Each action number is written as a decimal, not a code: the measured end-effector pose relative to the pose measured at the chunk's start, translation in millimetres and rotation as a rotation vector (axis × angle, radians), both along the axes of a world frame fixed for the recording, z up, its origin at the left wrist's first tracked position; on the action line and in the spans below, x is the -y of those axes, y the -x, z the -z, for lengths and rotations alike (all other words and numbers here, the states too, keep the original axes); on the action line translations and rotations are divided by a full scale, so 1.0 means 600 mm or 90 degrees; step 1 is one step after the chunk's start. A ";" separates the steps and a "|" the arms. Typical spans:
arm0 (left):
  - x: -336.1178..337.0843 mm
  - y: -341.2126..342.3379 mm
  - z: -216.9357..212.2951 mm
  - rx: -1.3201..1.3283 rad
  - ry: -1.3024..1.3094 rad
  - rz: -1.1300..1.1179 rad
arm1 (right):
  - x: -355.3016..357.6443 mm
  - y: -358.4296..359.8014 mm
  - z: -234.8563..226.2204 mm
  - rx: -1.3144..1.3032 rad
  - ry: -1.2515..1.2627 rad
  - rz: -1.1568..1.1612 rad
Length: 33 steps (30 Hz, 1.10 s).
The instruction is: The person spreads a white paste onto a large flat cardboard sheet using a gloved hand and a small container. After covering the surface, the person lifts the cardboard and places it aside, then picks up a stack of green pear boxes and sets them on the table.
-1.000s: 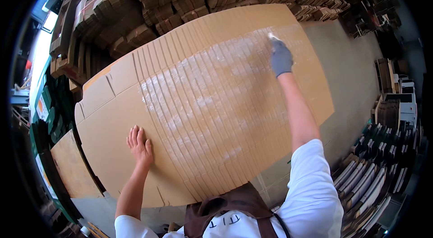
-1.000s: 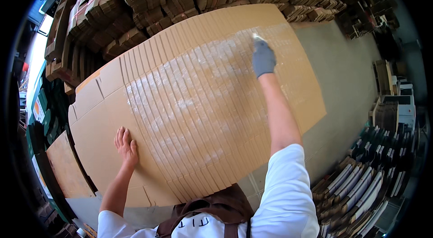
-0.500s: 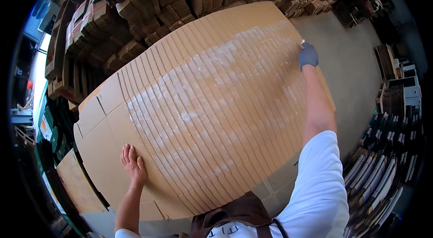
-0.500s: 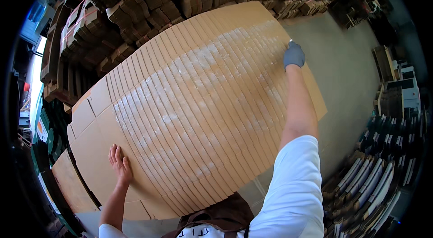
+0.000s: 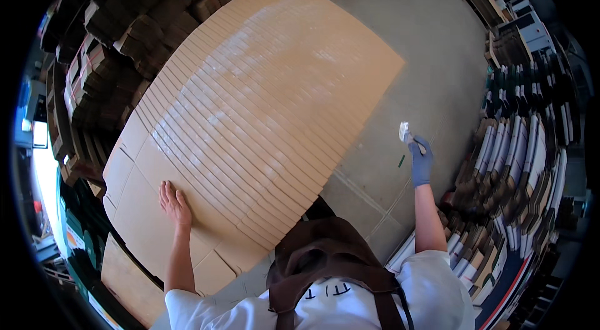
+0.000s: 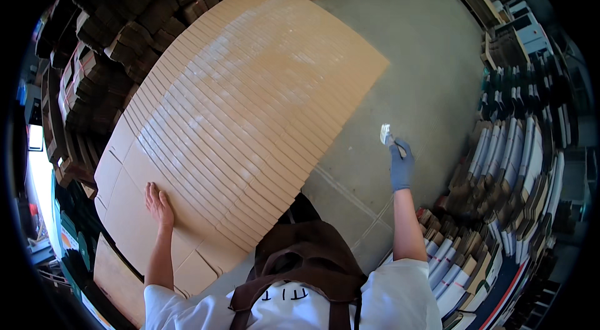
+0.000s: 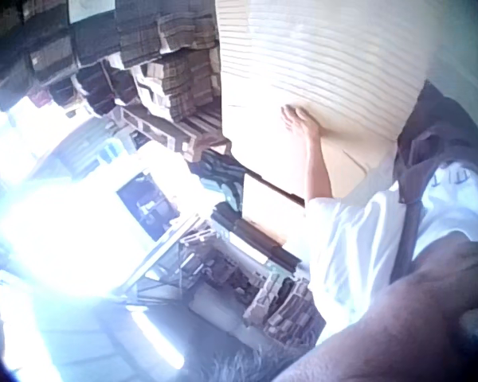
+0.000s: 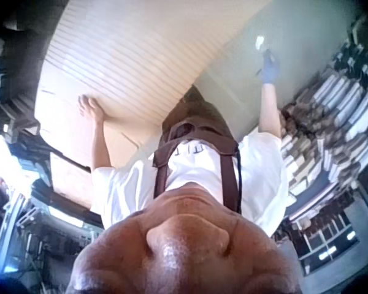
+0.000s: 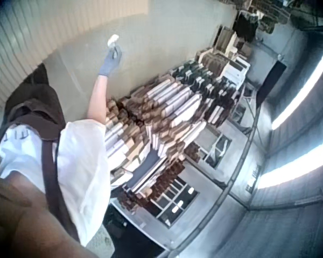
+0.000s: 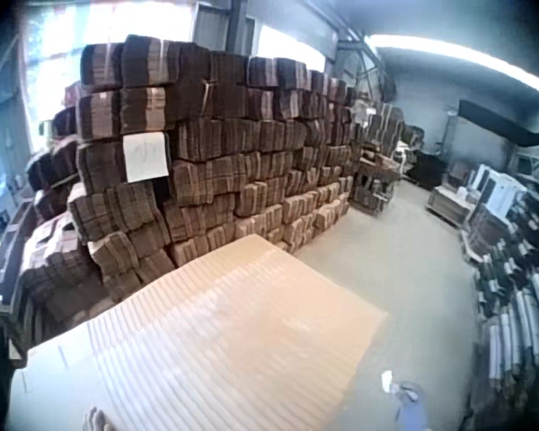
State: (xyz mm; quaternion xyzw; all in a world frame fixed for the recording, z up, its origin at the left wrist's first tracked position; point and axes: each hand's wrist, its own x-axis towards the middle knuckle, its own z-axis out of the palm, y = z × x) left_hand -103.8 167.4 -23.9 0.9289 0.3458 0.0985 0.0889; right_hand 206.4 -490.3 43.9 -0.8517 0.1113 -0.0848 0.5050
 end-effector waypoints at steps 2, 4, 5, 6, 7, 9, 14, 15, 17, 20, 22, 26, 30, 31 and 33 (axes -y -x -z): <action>-0.024 0.004 0.000 -0.007 0.011 0.012 | 0.031 0.056 -0.013 -0.101 -0.071 0.054; -0.023 -0.003 -0.005 -0.026 0.047 0.012 | 0.096 0.092 0.014 -0.070 -0.069 0.050; -0.024 -0.014 -0.011 -0.040 0.067 -0.002 | 0.119 0.100 0.027 -0.055 -0.070 0.042; -0.023 -0.019 -0.026 -0.062 0.082 -0.019 | 0.113 0.106 0.023 -0.067 -0.057 0.042; -0.018 -0.022 -0.041 -0.070 0.032 -0.044 | 0.106 0.104 0.020 -0.078 -0.045 0.038; 0.020 -0.034 -0.067 -0.084 -0.059 -0.099 | 0.092 0.090 -0.004 -0.098 -0.038 0.020; 0.315 -0.102 -0.144 0.208 0.158 0.141 | 0.079 0.053 -0.025 -0.116 -0.024 -0.063; 0.404 -0.104 -0.154 0.195 0.177 0.210 | 0.091 0.047 -0.006 -0.123 -0.053 -0.074; 0.584 -0.121 -0.156 0.182 0.322 0.276 | 0.118 0.036 0.054 -0.136 -0.110 -0.098; 0.804 -0.126 -0.102 0.071 0.623 0.219 | 0.095 0.048 0.100 -0.191 -0.216 -0.164; 0.919 -0.169 -0.095 0.036 0.888 0.081 | 0.079 0.065 0.087 -0.154 -0.138 -0.269; 1.043 -0.240 -0.042 0.117 1.193 -0.230 | 0.104 0.103 0.092 -0.116 -0.047 -0.442; 1.048 -0.245 0.043 0.057 1.287 -0.411 | 0.132 0.149 0.154 -0.081 0.014 -0.513; 1.038 -0.239 0.069 0.036 1.308 -0.424 | 0.133 0.153 0.171 -0.069 0.034 -0.514; 1.021 -0.235 0.099 0.017 1.318 -0.465 | 0.134 0.179 0.234 -0.078 0.052 -0.553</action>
